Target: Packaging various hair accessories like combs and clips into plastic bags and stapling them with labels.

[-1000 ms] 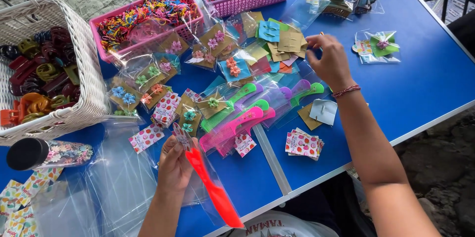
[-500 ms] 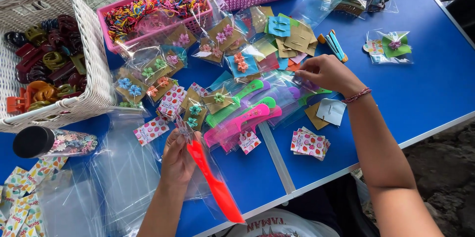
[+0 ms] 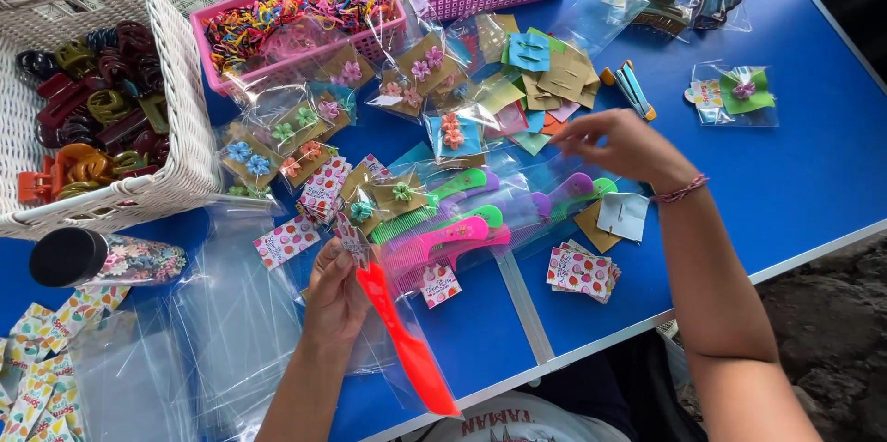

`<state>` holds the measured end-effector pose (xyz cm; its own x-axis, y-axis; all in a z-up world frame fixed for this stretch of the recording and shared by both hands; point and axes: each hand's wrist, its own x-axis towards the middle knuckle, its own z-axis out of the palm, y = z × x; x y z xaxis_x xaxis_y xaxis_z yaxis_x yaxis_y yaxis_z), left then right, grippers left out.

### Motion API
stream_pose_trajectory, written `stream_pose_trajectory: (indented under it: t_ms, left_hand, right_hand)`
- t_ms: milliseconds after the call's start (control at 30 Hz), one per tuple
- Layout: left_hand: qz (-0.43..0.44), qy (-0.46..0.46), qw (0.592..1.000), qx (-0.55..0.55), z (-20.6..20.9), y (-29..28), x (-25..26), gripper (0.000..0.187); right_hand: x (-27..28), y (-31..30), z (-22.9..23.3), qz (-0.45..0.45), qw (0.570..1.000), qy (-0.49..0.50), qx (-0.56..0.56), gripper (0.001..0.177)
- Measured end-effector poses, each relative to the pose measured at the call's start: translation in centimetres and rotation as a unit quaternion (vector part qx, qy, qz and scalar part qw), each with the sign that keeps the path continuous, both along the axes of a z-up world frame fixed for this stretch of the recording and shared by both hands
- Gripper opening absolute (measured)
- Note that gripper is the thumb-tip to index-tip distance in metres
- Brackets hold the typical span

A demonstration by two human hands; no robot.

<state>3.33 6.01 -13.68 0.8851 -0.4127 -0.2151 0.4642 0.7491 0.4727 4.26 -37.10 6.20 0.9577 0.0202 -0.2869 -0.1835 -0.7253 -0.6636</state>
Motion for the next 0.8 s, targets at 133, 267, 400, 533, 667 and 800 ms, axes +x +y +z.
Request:
stream_pose_trajectory:
  t_ms: [133,267,400,533,667,800]
  left_hand:
    - [0.012,-0.01,1.0,-0.026,1.3,-0.3,-0.2,0.021]
    - [-0.03,-0.046,0.998,-0.033,3.9,-0.7,-0.3,0.022]
    - [-0.009,-0.032,0.999,-0.013,2.4,-0.4,0.0,0.022]
    - [-0.016,-0.03,0.999,0.01,3.1,-0.8,-0.1,0.024]
    - [-0.013,-0.015,1.0,-0.014,2.4,-0.9,-0.1,0.02]
    - [-0.004,-0.008,1.0,-0.007,2.3,-1.0,-0.2,0.021]
  right_hand:
    - [-0.5,-3.9,-1.2,-0.011,0.993,0.038,-0.11,0.032]
    - [-1.9,-3.8,1.7,-0.055,0.971,0.193,-0.133,0.048]
    - [-5.0,-3.6,1.6,-0.073,0.963,0.182,-0.186,0.077]
    - [-8.7,-1.4,-0.8,-0.082,0.977,0.08,-0.177,0.079]
    - [-11.6,-0.6,-2.9,-0.083,0.979,0.027,-0.183,0.077]
    - [-10.7,-1.0,-2.7,-0.126,0.978,0.077,-0.149,0.074]
